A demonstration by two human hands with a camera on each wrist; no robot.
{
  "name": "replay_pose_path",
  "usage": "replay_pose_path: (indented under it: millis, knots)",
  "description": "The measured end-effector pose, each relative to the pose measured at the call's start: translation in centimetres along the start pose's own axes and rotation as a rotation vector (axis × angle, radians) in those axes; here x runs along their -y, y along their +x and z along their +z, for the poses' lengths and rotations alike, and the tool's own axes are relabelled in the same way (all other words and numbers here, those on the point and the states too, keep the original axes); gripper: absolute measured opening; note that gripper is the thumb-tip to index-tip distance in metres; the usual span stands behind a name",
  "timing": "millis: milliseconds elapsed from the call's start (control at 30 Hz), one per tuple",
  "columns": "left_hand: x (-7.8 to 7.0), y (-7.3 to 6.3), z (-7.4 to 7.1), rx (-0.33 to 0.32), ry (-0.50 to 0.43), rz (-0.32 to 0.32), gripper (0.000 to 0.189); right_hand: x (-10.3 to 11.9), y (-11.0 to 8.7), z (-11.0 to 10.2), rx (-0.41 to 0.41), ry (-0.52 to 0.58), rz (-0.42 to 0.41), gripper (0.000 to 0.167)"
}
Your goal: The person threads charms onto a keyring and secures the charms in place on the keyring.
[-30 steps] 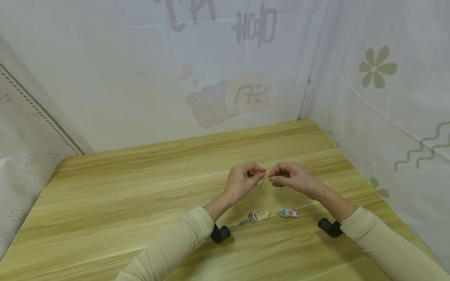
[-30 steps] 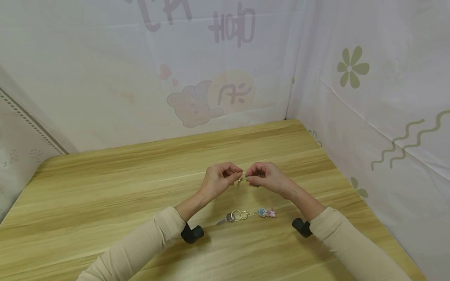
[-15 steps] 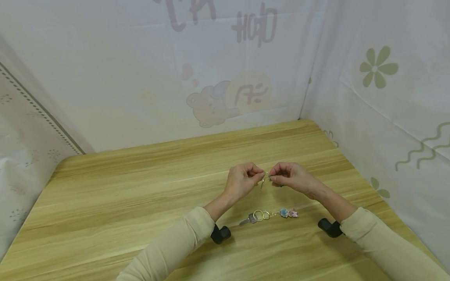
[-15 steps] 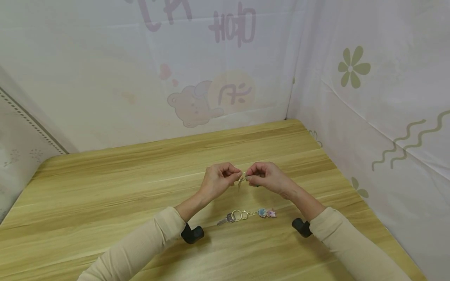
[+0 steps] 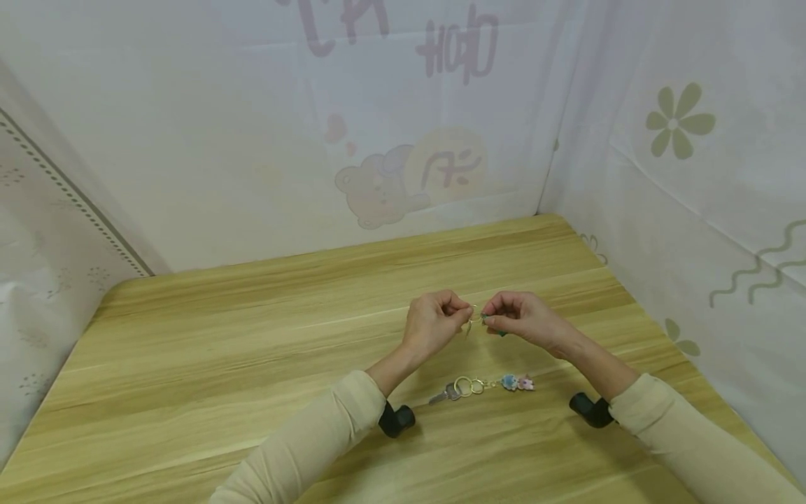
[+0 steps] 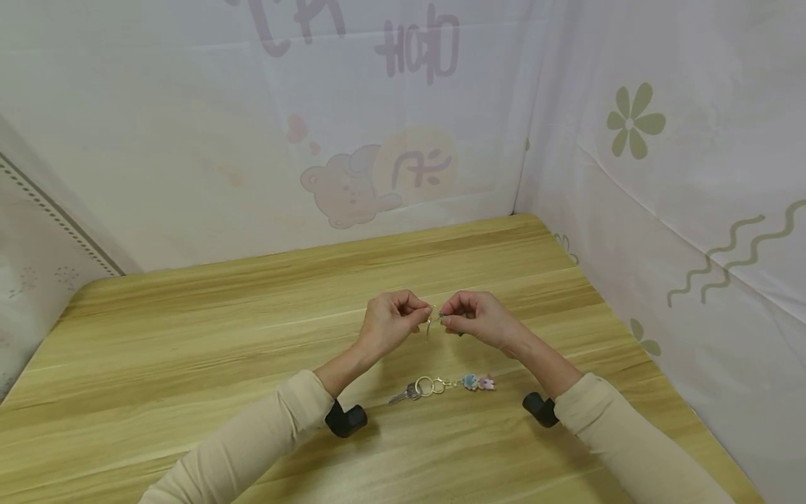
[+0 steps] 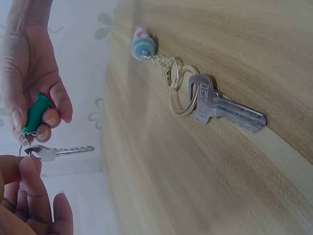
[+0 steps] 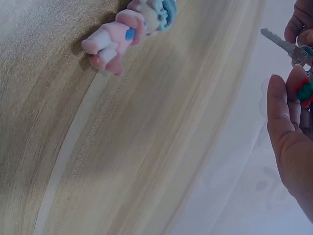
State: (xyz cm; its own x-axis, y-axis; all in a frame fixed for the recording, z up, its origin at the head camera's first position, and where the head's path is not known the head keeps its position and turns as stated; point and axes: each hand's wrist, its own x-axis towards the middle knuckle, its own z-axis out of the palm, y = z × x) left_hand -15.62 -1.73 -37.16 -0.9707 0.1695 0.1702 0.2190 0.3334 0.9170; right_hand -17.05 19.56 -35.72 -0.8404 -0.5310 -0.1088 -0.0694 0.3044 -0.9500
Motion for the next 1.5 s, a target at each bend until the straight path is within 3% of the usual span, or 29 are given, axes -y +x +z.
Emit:
replay_pose_path:
  millis: [233, 467, 600, 1167, 1500]
  knots:
    - [0.5, 0.2, -0.4, 0.066, -0.072, 0.006, 0.006, 0.0, 0.0, -0.1, 0.01, 0.001, -0.004, 0.016]
    - [1.0, 0.2, -0.6, 0.2, -0.181, -0.116, 0.012, -0.1, -0.1, -0.2, 0.036, 0.037, 0.015, 0.019]
    - [1.2, 0.2, -0.6, 0.245, -0.248, -0.155, 0.011, -0.2, -0.1, -0.2, 0.044, 0.046, 0.019, 0.019]
    - [1.5, 0.1, -0.8, 0.266, -0.296, -0.195, 0.011, -0.4, -0.1, -0.3, 0.065, 0.046, 0.028, 0.025]
    - [1.3, 0.0, -0.9, 0.27, -0.298, -0.215, 0.011, -0.5, -0.2, -0.5, 0.061, -0.013, 0.006, 0.025]
